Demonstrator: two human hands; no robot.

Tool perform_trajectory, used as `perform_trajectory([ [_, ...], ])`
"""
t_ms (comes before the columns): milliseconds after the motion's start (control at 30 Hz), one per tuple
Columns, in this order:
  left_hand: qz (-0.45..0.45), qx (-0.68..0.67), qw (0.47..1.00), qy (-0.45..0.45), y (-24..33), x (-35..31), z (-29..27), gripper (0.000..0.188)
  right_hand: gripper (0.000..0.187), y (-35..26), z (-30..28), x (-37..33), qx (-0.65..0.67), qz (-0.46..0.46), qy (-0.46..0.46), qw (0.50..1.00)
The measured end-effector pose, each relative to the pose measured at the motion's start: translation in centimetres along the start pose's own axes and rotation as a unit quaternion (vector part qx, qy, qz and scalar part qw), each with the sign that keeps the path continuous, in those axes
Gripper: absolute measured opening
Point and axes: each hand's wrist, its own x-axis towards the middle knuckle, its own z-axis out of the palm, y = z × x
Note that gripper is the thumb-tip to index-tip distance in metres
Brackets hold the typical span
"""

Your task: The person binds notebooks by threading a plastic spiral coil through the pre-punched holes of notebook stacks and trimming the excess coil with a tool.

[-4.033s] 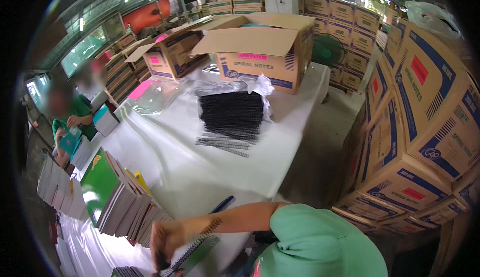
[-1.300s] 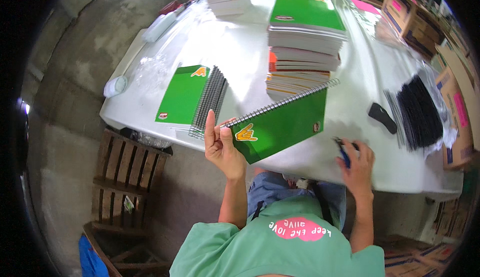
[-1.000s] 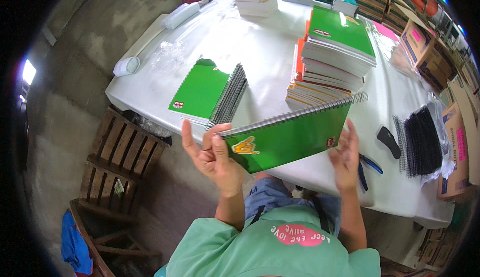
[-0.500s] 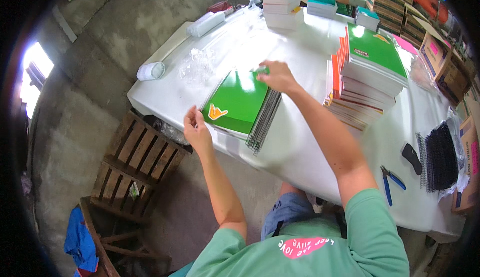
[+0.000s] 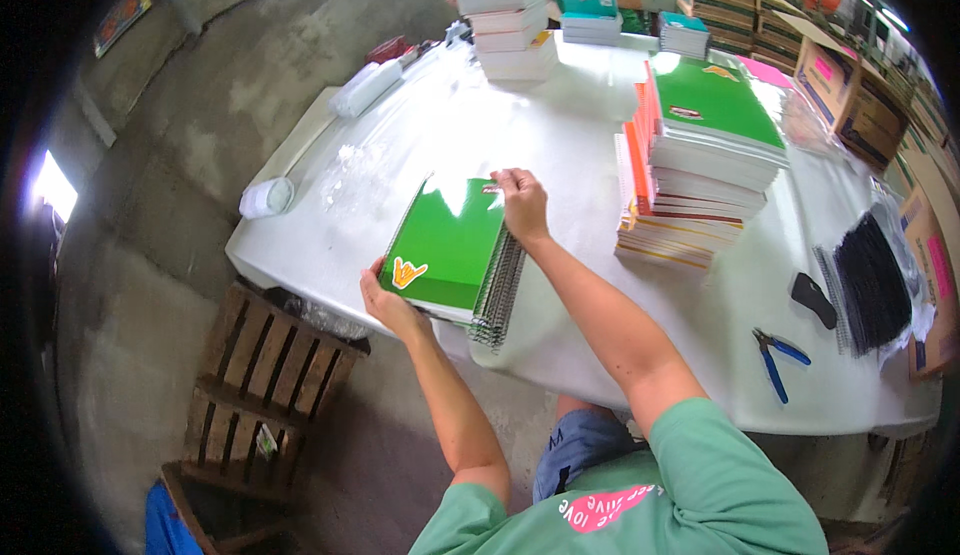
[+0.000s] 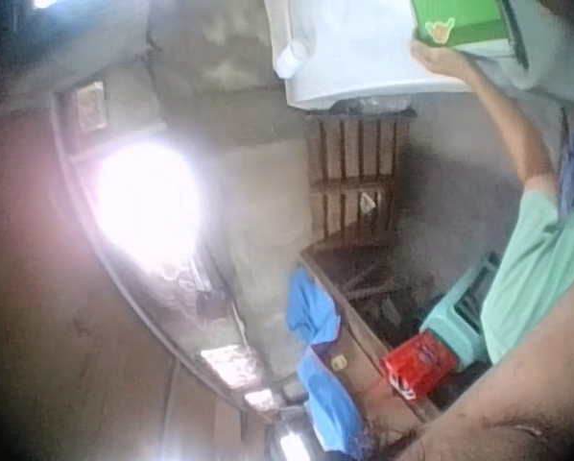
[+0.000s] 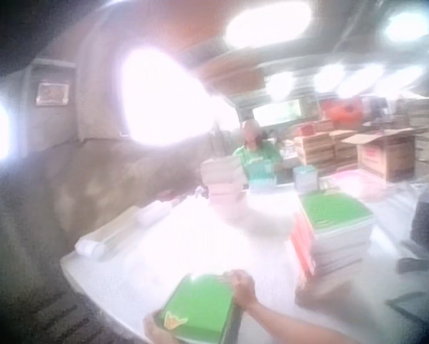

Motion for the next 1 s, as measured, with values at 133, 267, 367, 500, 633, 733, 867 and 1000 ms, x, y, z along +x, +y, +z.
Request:
perform_trajectory([
  [133,0.049,0.022,0.998,0.044,0.4,0.4,-1.9,0.052,0.03,-5.4,-0.7,-2.3,-0.171,-0.237,-0.015,0.956],
  [267,0.153,-0.033,0.975,0.159,6.0,-2.6,-3.4,0.059,0.047,-16.7,-9.8,-3.8,-0.425,-0.5,0.069,0.751],
  [367,0.308,-0.239,0.92,-0.033,13.5,-9.4,-1.4,0.052,0.05,-23.4,-19.9,-2.5,-0.384,-0.38,0.208,0.815],
  [500,0.39,-0.518,0.716,-0.258,19.0,-17.5,3.8,0.04,0.062,-22.9,-29.1,0.8,-0.427,0.033,0.117,0.896],
  [633,0.365,-0.734,0.461,-0.339,22.3,-21.3,8.3,0.043,0.066,-22.3,-30.7,1.5,-0.356,0.147,0.026,0.923],
  [733,0.298,-0.517,0.676,-0.432,21.4,-21.6,3.4,0.032,0.048,-24.3,-33.1,3.4,-0.409,0.138,-0.008,0.902],
  [867,0.268,-0.56,0.663,-0.418,20.8,-22.9,3.4,0.025,0.044,-24.3,-34.8,4.2,-0.614,-0.142,0.079,0.773],
  [1000,0.248,-0.592,0.632,-0.434,21.9,-24.7,4.6,0.023,0.025,-26.2,-30.5,-0.2,-0.436,-0.303,0.195,0.825],
])
